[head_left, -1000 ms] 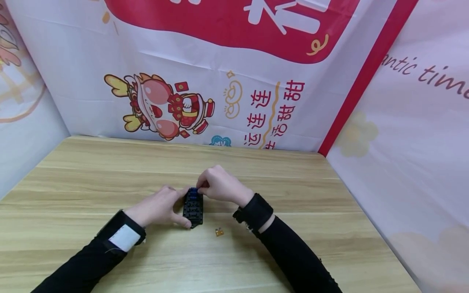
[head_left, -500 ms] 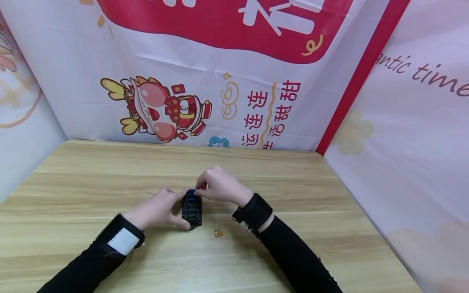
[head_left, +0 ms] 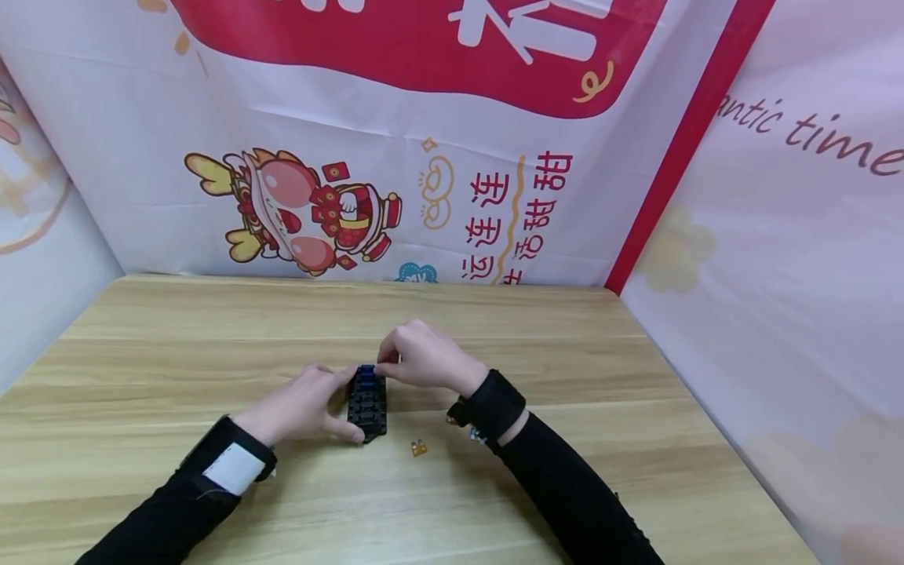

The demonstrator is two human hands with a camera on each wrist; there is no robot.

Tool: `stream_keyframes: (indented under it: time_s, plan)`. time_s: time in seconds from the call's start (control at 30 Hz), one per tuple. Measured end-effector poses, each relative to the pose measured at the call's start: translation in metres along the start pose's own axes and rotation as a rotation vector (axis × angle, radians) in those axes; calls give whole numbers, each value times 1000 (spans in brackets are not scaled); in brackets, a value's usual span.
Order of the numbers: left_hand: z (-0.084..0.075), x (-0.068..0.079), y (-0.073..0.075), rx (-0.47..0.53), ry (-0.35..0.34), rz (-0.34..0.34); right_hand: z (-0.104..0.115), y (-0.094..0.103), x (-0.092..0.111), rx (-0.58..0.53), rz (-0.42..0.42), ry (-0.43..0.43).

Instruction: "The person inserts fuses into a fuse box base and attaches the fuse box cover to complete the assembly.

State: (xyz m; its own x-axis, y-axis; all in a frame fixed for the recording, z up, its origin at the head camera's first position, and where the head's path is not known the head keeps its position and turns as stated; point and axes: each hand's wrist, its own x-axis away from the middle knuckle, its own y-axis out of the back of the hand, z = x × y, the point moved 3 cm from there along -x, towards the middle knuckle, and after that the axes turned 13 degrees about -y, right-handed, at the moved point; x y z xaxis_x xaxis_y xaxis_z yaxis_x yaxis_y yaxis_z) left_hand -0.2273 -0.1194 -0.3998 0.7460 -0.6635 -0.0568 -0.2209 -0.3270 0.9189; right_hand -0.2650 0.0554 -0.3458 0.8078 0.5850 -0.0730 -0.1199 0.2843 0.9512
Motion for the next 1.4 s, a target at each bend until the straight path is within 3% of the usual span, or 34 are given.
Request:
stream_keyframes:
  time_s: [0.73, 1.4]
  plan:
    - [1, 1, -1, -13, 22, 13, -5, 12, 4, -30, 6, -7]
    - [1, 0, 1, -2, -8, 5, -1, 21, 8, -20, 45, 36]
